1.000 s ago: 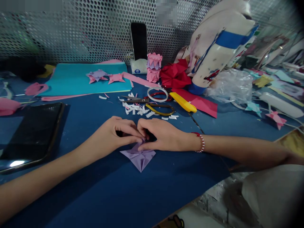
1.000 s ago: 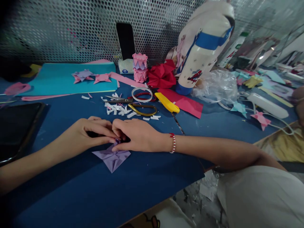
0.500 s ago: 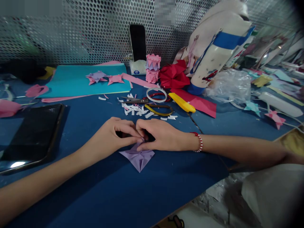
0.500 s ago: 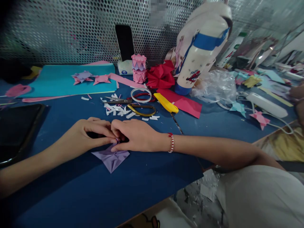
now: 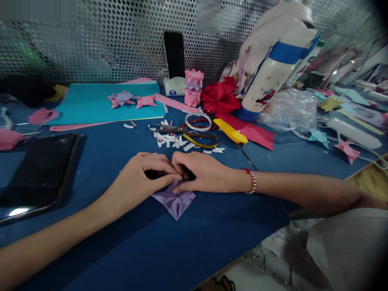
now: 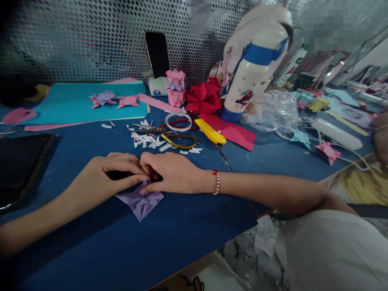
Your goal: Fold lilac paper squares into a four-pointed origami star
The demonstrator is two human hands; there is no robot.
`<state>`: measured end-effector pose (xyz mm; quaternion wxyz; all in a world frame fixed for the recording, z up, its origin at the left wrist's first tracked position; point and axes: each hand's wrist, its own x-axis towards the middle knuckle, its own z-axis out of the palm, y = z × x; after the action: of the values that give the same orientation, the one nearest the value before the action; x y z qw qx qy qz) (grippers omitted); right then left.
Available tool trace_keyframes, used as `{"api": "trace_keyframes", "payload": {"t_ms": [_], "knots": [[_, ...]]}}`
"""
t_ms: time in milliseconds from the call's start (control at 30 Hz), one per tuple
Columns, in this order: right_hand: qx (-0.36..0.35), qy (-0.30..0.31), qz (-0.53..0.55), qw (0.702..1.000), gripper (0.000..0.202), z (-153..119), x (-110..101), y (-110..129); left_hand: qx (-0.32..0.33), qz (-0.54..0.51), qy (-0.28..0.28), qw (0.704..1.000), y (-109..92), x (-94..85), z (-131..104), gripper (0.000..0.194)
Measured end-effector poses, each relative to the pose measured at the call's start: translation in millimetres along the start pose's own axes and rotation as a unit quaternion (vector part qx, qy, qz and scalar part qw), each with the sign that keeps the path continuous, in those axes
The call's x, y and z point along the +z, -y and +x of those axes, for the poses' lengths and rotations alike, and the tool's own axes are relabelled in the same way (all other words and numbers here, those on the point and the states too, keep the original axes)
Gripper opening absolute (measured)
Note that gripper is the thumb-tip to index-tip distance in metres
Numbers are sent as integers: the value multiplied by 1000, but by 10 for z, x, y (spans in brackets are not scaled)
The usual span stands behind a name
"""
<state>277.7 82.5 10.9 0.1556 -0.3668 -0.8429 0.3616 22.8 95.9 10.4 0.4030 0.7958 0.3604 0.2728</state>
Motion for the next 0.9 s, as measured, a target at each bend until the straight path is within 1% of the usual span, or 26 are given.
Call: {"api": "trace_keyframes", "payload": {"t_ms": [233, 333, 467, 567, 767, 900], "knots": [[0, -4, -10, 1000, 59, -5, 8, 5, -5, -12, -24, 1000, -101, 60, -35, 19], [0, -10, -12, 1000, 59, -10, 18, -6, -3, 10, -17, 1000, -59, 36, -34, 19], [-13, 2, -13, 1000, 54, -5, 23, -32, 0, 59, -6, 998, 60, -17, -45, 13], [-18, 6, -20, 1000, 51, -2, 19, -49, -1, 82, 5, 997, 114, -26, -71, 15], [-29, 9, -9, 1000, 50, -13, 25, -73, 7, 105, 22, 994, 87, -27, -98, 21], [-44, 15, 29, 999, 49, -2, -13, -131, 9, 113, 31, 993, 88, -28, -81, 23]]}}
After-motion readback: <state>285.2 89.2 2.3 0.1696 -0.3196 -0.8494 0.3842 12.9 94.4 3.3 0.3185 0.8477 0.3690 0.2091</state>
